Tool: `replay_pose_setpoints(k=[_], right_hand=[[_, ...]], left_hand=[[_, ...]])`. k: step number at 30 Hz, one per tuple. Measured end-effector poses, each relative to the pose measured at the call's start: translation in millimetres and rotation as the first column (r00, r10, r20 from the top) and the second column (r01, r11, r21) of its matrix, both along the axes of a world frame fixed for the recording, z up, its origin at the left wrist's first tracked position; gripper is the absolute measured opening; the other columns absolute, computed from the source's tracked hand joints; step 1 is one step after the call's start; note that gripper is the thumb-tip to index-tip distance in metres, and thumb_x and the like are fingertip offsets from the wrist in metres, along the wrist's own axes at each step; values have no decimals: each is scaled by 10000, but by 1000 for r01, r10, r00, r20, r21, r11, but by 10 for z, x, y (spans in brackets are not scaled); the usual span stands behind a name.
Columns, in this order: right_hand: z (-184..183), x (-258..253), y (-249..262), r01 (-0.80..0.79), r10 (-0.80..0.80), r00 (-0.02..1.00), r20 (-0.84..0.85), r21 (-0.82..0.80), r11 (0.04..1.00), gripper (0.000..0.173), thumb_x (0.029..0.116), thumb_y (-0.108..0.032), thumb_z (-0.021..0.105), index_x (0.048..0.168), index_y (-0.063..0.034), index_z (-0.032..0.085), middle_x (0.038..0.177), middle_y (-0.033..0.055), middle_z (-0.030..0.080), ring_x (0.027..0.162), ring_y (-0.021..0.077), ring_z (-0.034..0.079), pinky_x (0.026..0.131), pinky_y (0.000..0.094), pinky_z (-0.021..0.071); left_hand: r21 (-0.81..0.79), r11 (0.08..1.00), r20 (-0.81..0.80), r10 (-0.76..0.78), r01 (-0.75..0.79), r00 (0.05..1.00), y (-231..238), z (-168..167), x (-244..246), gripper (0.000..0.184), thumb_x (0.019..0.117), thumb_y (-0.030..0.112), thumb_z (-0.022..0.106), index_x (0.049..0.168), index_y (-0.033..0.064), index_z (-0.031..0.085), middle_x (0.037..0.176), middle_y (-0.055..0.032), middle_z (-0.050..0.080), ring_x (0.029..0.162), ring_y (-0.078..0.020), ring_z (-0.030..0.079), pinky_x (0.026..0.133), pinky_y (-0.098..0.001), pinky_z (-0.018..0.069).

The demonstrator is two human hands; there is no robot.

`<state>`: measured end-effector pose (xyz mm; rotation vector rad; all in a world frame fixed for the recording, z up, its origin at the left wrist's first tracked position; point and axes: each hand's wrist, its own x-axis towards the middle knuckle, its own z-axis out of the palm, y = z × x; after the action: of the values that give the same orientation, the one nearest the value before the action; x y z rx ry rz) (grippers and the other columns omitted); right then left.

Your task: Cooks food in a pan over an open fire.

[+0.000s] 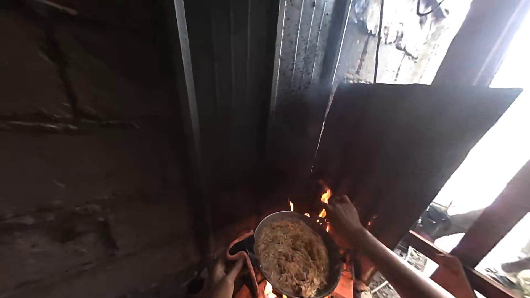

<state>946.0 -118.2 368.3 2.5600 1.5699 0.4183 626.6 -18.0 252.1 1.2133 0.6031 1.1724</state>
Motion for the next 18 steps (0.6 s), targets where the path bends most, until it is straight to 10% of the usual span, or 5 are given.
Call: replay_pose_setpoints(k=[8,14,18], right_hand=[[-275,-209,136,152,-134,927,-351,24,988,353,973,-288,663,1194,-19,722,1180,213,716,1207,410,619,1182,616,277],[140,-526,-65,-60,82,984,-156,138,989,289,1010,-201,593,1235,-77,727,1243,151,712,1221,356,621,1138,588,322],[-140,-884,-236,-361,329,930,166,237,902,230,902,30,647,1088,-47,758,1070,153,753,1030,391,697,894,588,518]], left_hand=[[-8,1000,2,-6,6,1000,-30,50,-9,333,950,-39,618,1281,-45,577,1101,-90,710,959,-110,708,858,-287,610],[-41,998,-3,-36,36,999,-2,44,-26,364,950,-24,640,1308,-33,573,1155,-112,694,999,-138,705,869,-309,612],[-40,995,3,-87,87,996,12,64,-82,396,942,-31,646,1327,-32,555,1151,-113,694,986,-152,714,861,-322,621]])
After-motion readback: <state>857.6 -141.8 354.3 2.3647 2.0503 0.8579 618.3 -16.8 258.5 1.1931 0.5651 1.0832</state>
